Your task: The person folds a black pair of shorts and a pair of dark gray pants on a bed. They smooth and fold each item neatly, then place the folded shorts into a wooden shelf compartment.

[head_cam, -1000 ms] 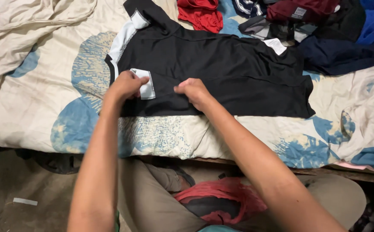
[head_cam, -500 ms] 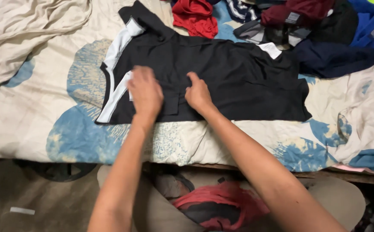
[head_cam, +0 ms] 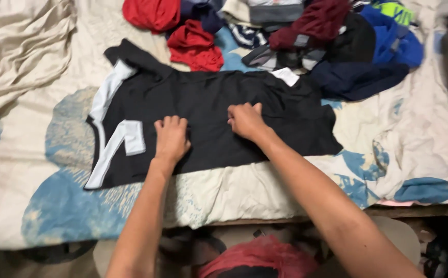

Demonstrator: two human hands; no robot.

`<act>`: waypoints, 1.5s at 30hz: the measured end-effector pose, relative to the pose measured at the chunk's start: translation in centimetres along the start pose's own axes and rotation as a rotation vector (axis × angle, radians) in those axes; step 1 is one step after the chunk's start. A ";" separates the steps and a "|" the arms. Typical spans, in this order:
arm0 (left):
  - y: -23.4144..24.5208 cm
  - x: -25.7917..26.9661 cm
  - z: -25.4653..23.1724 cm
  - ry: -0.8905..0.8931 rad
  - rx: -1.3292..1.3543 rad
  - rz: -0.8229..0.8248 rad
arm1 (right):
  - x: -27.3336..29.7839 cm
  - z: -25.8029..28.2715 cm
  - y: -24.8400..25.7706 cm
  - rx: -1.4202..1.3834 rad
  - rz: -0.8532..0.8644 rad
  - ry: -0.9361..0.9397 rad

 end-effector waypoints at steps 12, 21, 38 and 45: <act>-2.0 -14.3 -14.1 -0.061 0.112 0.226 | -1.3 -14.8 1.0 -0.100 -0.035 -0.301; -2.7 -20.3 -16.9 0.088 0.136 0.393 | -1.7 -15.1 4.2 -0.329 -0.097 -0.303; -2.0 -19.9 -19.1 -0.126 0.236 0.451 | -2.5 -14.4 5.3 0.253 -0.211 -0.033; -4.1 -17.1 -20.1 -0.301 -0.054 0.355 | 2.0 -15.2 6.1 0.655 0.012 -0.016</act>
Point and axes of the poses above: each hand's wrist, its own x-axis away from the middle knuckle, its own y-axis out of the back of the hand, z = x × y, the point moved 8 cm from there along -x, towards the middle knuckle, and after that the axes turned 12 degrees about x, right-handed, at the moved point
